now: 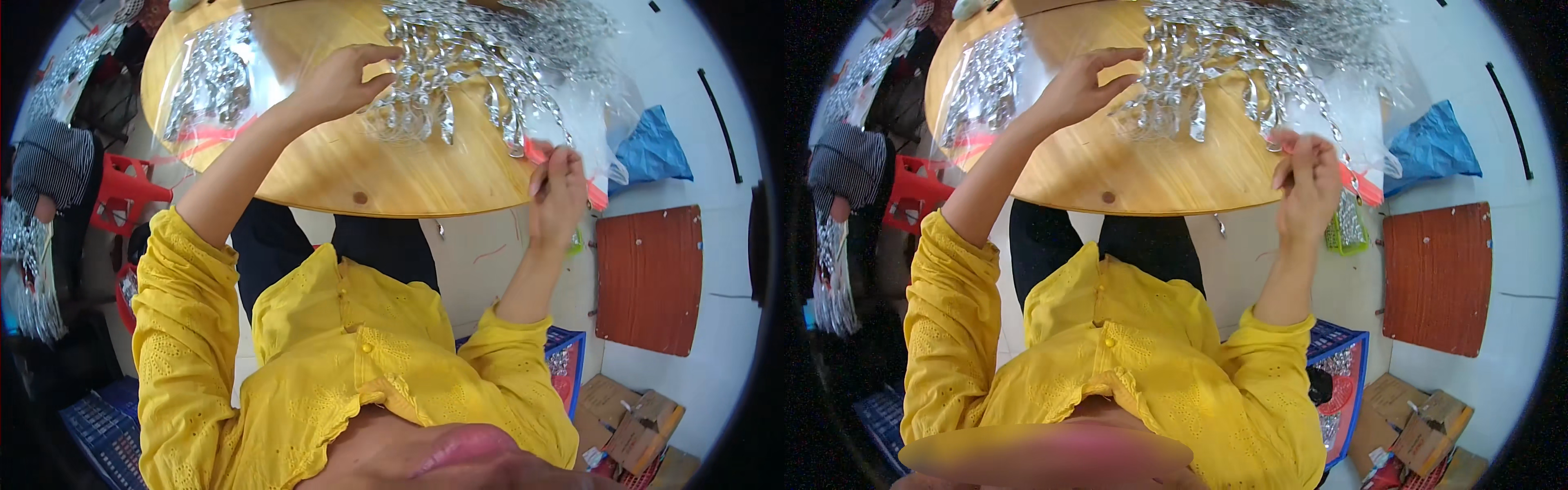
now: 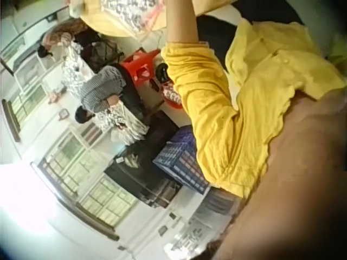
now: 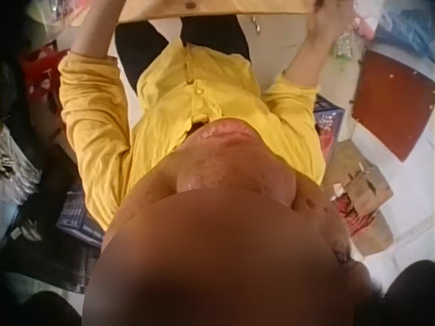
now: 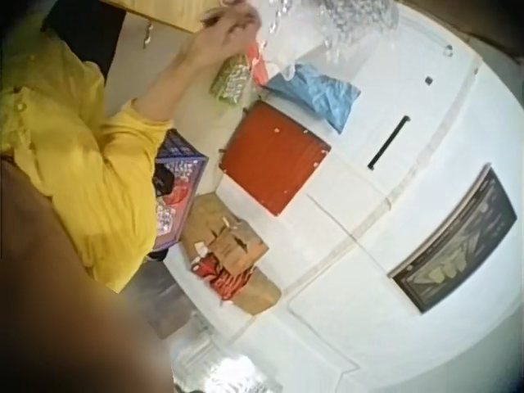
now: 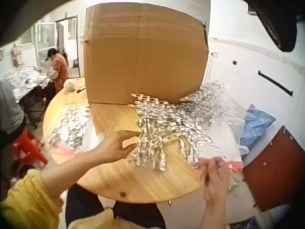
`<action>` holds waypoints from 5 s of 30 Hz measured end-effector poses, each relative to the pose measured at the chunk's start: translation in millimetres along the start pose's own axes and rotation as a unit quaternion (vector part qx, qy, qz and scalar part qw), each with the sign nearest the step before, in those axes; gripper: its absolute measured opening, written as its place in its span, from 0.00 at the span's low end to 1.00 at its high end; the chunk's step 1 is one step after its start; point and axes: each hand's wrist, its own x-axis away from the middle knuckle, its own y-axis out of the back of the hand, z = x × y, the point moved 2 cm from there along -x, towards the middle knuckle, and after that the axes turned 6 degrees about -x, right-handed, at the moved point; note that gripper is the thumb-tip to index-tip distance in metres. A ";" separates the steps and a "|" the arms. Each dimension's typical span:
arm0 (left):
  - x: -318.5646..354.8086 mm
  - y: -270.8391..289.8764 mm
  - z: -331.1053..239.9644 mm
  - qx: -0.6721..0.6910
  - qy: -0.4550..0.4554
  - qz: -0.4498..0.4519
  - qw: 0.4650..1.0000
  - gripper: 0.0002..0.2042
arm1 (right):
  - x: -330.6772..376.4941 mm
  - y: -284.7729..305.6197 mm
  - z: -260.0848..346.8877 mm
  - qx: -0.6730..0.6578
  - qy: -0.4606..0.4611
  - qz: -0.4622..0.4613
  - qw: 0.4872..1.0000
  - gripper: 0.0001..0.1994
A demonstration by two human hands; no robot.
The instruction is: Packaging silver tinsel decorations into clear plastic bags on a wooden table.
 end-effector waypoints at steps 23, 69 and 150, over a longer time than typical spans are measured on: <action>-71.3 -125.7 -62.4 -0.352 -0.293 0.134 0.879 0.18 | 81.9 74.7 -13.5 -0.091 -0.046 -0.134 0.986 0.05; 211.3 -1.7 -1.6 0.599 0.305 -0.160 0.723 0.10 | 109.5 -166.5 -58.7 -0.013 -0.296 0.267 0.917 0.07; 166.2 13.2 13.1 0.369 0.228 -0.276 0.858 0.07 | 16.4 -181.3 -28.5 0.314 0.338 0.466 0.755 0.04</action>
